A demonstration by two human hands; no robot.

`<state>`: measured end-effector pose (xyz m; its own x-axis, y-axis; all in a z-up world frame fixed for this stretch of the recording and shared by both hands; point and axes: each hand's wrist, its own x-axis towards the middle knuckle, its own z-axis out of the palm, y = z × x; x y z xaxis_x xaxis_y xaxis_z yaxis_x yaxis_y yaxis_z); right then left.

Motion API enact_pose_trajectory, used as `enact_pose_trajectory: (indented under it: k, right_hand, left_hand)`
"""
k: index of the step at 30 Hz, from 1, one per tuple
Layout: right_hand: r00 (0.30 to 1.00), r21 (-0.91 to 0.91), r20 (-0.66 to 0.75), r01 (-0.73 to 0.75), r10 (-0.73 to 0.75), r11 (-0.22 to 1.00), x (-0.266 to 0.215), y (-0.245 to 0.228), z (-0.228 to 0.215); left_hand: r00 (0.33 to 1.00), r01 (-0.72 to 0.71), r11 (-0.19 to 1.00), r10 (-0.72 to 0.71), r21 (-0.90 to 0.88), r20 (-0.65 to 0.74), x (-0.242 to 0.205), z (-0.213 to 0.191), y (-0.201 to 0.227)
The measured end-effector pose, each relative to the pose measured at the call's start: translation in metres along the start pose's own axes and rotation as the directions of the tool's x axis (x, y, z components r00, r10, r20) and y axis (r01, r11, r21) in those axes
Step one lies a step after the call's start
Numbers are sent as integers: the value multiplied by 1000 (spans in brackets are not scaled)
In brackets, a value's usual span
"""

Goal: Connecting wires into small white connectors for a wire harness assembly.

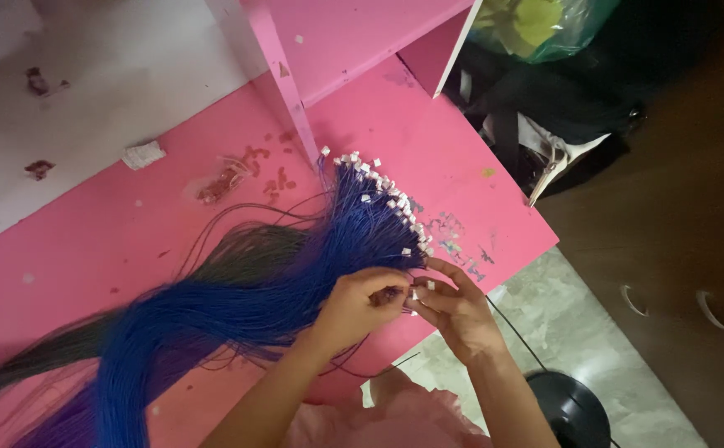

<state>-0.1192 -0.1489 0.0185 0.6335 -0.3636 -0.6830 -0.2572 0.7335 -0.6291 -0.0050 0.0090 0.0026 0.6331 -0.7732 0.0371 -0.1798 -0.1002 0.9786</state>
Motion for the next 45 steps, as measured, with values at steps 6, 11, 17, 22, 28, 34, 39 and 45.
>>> enact_pose_trajectory:
  k: [6, 11, 17, 22, 28, 34, 39, 45]
  right_hand:
    - [1000, 23, 10, 16, -16, 1000, 10, 11, -11]
    - [1000, -240, -7, -11, 9, 971, 4, 9, -11]
    - [997, -370, 63, -17, 43, 929, 12, 16, -26]
    - [995, -339, 89, -20, 53, 940, 14, 17, -28]
    - [996, -356, 52, -43, 66, 933, 14, 14, -21]
    - [998, -204, -13, -71, 69, 976, 12, 15, -14]
    - [996, -190, -58, -72, 62, 979, 20, 15, -17]
    - [969, -688, 56, 211, -240, 694, 23, 21, -54]
  left_hand:
    - [998, -55, 993, 59, 102, -36, 1, 4, 0]
    - [993, -83, 985, 95, 152, -68, 1, 6, -3]
    - [1000, -5, 997, 7, 81, -26, 2, 4, -2]
    - [999, -48, 993, 49, 108, -4, 1, 0, 8]
    - [994, -100, 984, 106, 150, -38, 1, 6, 5]
    - [990, -113, 968, 128, 224, -53, 2, 11, 5]
    - [987, -136, 908, 159, 396, -26, 5, 14, 5]
    - [982, 30, 897, 57, 440, -182, 29, 3, -1]
